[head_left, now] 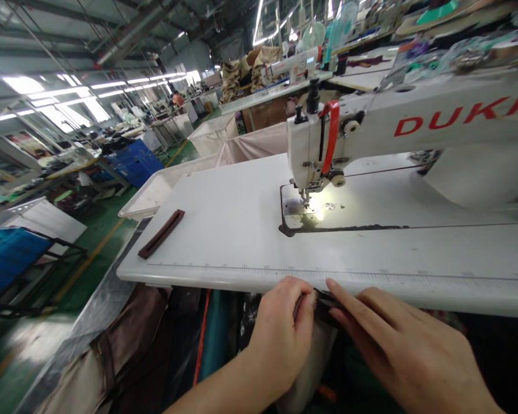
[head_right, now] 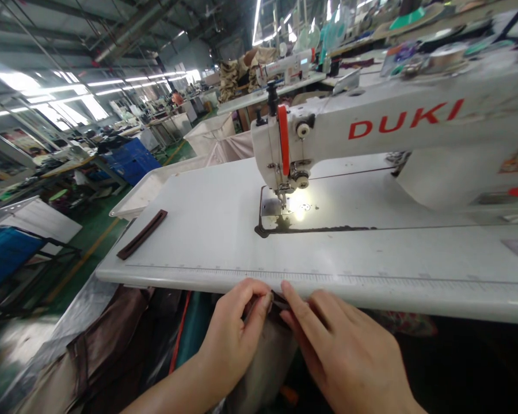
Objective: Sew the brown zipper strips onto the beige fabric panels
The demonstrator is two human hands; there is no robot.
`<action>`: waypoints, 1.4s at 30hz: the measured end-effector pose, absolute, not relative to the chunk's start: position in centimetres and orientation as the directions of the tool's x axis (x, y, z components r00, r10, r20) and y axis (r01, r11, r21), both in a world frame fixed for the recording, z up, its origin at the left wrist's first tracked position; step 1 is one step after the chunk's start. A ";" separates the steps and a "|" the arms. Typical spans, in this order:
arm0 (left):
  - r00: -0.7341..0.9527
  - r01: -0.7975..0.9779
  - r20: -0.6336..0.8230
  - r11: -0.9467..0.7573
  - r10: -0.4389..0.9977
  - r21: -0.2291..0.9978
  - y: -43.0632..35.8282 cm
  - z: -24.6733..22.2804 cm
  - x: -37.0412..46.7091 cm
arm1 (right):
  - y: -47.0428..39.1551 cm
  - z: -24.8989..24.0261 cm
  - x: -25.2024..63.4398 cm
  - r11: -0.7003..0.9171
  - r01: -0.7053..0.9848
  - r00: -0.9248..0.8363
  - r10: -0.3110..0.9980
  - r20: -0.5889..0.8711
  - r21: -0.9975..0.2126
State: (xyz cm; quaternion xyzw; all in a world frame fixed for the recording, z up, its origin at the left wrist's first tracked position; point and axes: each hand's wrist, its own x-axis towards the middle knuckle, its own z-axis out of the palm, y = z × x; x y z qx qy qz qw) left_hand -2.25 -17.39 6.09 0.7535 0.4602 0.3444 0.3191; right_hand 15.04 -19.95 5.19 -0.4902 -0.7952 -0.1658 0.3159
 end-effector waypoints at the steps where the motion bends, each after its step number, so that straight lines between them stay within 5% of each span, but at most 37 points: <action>1: 0.342 0.480 0.229 -0.379 0.911 0.792 -17.4 6.1 -2.2 | -20.0 5.1 15.0 0.464 0.885 -0.330 0.663 0.672 -0.023; 24: 0.393 0.523 0.232 -0.423 0.890 0.740 -17.1 6.1 -2.4 | -20.4 4.9 15.5 0.463 0.884 -0.402 0.683 0.609 0.064; 36: 0.548 0.578 0.294 -0.609 0.783 0.543 -16.6 6.7 -2.6 | -19.9 6.3 15.4 0.501 0.850 -0.489 0.638 0.595 0.162; 42: 0.593 0.546 0.283 -0.635 0.754 0.547 -16.3 6.5 -2.6 | -19.6 6.6 15.3 0.490 0.847 -0.508 0.632 0.585 0.206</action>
